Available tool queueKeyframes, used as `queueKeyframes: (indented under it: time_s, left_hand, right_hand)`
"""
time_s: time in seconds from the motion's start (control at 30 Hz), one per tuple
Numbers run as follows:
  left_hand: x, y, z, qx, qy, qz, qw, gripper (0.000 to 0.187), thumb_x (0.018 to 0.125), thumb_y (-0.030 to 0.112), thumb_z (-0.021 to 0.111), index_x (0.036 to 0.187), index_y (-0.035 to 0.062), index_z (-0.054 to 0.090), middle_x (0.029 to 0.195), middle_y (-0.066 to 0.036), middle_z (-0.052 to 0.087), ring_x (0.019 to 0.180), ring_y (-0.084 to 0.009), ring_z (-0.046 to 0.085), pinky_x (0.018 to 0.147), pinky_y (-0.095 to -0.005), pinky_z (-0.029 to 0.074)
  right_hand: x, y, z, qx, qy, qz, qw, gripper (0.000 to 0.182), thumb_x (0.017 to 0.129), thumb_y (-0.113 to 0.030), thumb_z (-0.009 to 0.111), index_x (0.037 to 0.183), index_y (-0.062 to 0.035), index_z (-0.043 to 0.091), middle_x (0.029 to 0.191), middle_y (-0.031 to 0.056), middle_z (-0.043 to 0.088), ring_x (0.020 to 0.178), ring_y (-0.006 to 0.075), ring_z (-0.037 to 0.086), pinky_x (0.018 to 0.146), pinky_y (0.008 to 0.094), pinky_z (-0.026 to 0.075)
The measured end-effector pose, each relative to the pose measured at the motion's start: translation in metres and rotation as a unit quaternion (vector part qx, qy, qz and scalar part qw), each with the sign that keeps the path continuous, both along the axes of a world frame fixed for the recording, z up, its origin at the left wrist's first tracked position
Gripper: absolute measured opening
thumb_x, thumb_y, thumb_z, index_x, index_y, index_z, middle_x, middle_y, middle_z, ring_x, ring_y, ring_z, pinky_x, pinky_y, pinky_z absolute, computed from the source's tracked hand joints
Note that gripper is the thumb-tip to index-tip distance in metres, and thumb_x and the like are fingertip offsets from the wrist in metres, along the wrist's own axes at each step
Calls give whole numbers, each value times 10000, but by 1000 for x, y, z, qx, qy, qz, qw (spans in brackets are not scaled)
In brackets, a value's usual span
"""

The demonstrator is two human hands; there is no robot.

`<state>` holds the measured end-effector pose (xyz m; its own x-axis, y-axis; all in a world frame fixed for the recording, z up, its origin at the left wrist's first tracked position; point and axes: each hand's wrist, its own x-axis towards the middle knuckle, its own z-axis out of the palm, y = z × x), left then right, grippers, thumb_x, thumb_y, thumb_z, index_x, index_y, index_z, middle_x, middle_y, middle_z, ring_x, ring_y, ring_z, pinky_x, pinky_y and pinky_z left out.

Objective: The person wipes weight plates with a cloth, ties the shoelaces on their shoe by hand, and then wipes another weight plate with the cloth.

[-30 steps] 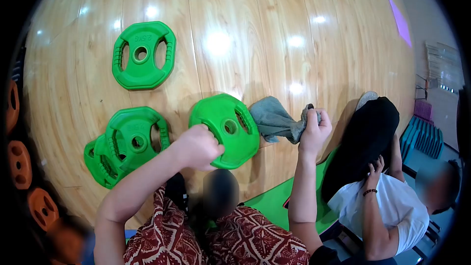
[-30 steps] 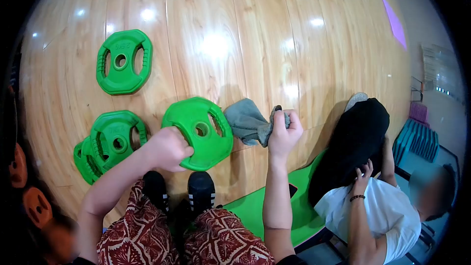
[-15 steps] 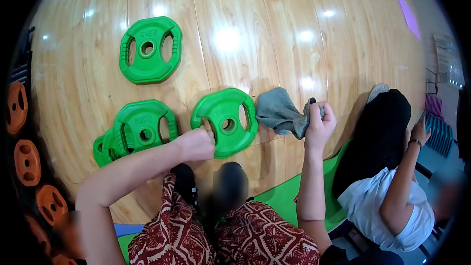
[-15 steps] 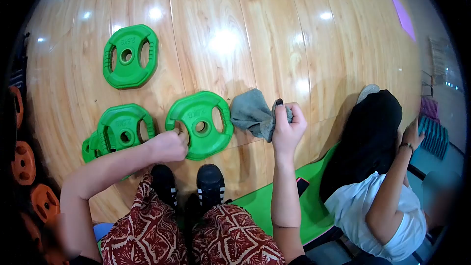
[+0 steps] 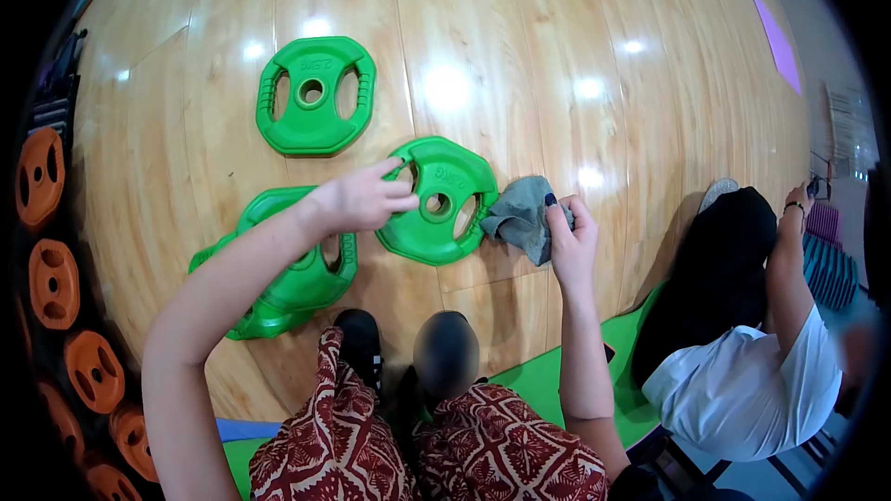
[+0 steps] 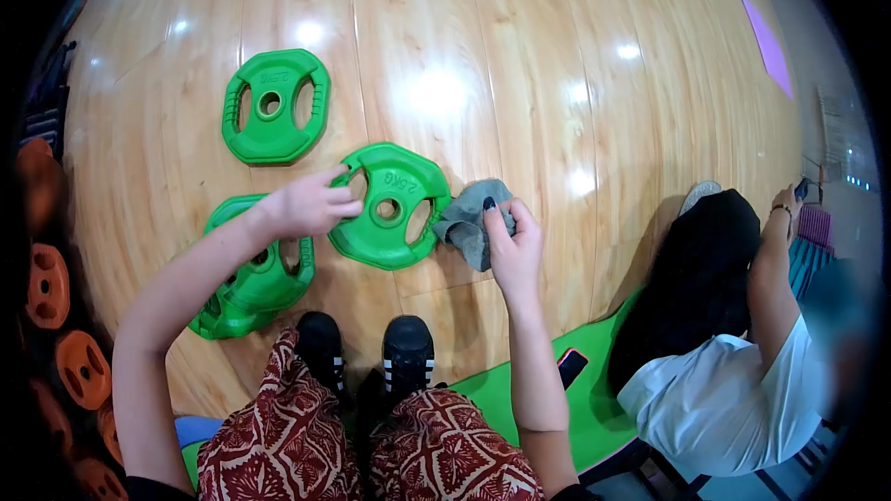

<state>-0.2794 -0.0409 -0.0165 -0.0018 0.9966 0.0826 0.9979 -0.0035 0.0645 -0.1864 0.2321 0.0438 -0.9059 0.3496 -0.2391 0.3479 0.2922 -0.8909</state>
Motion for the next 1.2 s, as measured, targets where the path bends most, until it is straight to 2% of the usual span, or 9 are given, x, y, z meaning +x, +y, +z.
queueKeyframes:
  time_s: [0.33, 0.4, 0.53, 0.67, 0.73, 0.8, 0.9, 0.93, 1.2]
  left_hand:
    - [7, -1, -18, -16, 14, 135, 991, 70, 584, 185, 565, 615, 159, 622, 924, -5, 503, 925, -154, 454, 834, -320, 387]
    - [15, 14, 1, -27, -9, 213, 977, 231, 605, 168, 590, 822, 90, 608, 928, -41, 506, 850, -189, 484, 798, -317, 407]
    - [43, 65, 59, 135, -364, 235, 891, 553, 663, 248, 706, 1137, 60, 494, 1053, -115, 502, 978, -289, 471, 898, -373, 375]
    - [75, 90, 67, 255, -494, 203, 806, 306, 762, 234, 613, 986, 31, 565, 933, -130, 565, 883, -291, 533, 764, -370, 429]
    - [80, 86, 50, 136, -678, 299, 657, 252, 777, 218, 591, 879, -11, 561, 780, -142, 579, 704, -307, 555, 650, -353, 442]
    - [78, 73, 47, 116, -611, 342, 704, 227, 807, 204, 567, 763, -16, 532, 618, -82, 541, 562, -210, 527, 538, -300, 408]
    - [85, 49, 18, 172, -755, 392, 497, 177, 839, 164, 550, 725, 35, 509, 648, 48, 454, 609, -6, 397, 513, -182, 331]
    - [87, 44, 21, 167, -753, 393, 501, 177, 839, 164, 550, 725, 35, 509, 648, 48, 454, 609, -6, 397, 513, -182, 331]
    - [69, 12, 83, 174, -773, 412, 450, 111, 789, 74, 605, 721, 46, 522, 688, 51, 499, 619, -25, 445, 555, -170, 362]
  right_hand:
    - [7, 5, 53, -58, 66, -44, 995, 122, 853, -84, 502, 743, -29, 501, 641, -60, 432, 580, 15, 353, 497, 172, 281]
    - [9, 2, 88, -34, 150, -60, 986, 100, 858, -75, 486, 777, -19, 505, 667, -48, 451, 602, 19, 380, 519, 165, 296]
    - [11, -16, 123, -25, 183, -21, 983, 119, 866, -97, 491, 798, -3, 518, 664, -32, 461, 621, 27, 400, 537, 173, 321]
    - [-14, -28, 96, -69, 93, 42, 992, 171, 877, -160, 501, 849, 7, 522, 703, -25, 466, 629, 31, 389, 537, 183, 322]
    - [-23, -23, 44, -99, 70, 64, 991, 210, 885, -195, 485, 931, 6, 525, 726, -15, 465, 650, 44, 399, 556, 191, 340]
    - [-13, -21, -5, -58, 9, 88, 994, 273, 886, -225, 475, 1018, 10, 515, 780, 28, 516, 717, 57, 459, 609, 210, 387]
    - [18, -32, -19, -38, -99, 140, 984, 309, 864, -242, 513, 1030, 18, 528, 760, 83, 579, 715, 91, 542, 617, 243, 436]
    - [26, -35, -22, -13, -186, 206, 961, 306, 854, -242, 531, 1014, 19, 539, 741, 92, 592, 701, 100, 561, 605, 253, 446]
    - [17, -30, 16, -178, -93, 110, 973, 236, 825, -204, 581, 811, 30, 599, 628, 36, 531, 590, 63, 479, 537, 231, 416]
